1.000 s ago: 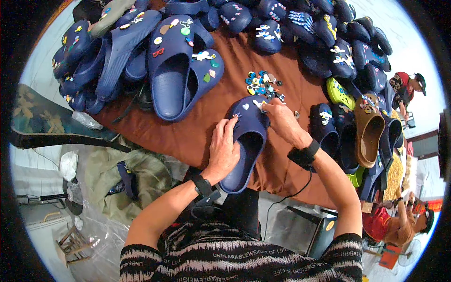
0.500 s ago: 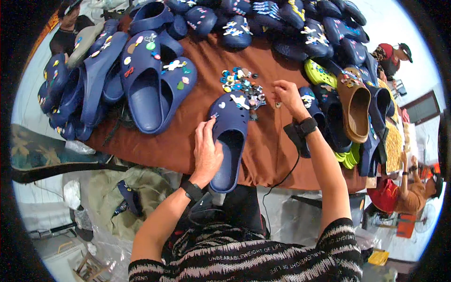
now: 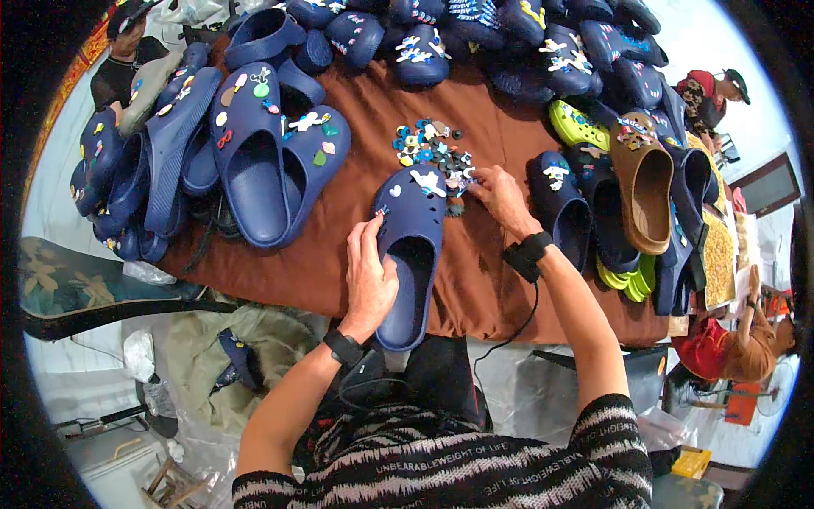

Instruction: Applying decorative charms to the holes of foam clogs.

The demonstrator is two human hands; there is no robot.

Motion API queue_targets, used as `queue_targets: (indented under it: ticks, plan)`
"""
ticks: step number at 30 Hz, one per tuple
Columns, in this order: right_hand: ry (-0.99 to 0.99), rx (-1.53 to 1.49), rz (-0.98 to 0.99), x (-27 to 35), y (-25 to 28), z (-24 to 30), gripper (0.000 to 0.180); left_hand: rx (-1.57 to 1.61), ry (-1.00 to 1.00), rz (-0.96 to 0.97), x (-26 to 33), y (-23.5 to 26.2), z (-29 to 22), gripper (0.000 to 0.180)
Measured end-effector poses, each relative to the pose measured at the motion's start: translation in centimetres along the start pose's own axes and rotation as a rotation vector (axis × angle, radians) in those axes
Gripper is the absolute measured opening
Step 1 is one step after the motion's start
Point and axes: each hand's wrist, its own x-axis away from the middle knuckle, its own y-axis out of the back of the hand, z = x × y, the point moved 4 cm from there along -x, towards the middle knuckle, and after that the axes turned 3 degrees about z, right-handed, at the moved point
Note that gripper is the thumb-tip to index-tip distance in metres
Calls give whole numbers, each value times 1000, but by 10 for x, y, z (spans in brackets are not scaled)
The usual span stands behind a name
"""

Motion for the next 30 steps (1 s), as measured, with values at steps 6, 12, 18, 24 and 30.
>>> queue_targets:
  ticks: [6, 12, 18, 24, 30]
  plan:
    - [18, 86, -12, 4, -4, -2, 27, 16, -8, 9, -2, -4, -2, 63]
    - [16, 16, 41, 7, 6, -10, 26, -17, -26, -16, -2, -4, 0, 64]
    - [-84, -202, 98, 17, 31, -10, 21, -17, -20, -26, -2, -4, 1, 63]
    - [-171, -877, 371, 34, 24, 22, 16, 2, -3, -11, -2, -3, 0, 62]
    - [-303, -1279, 558, 52, -18, 48, 21, -1, 12, -8, -2, -4, -2, 62]
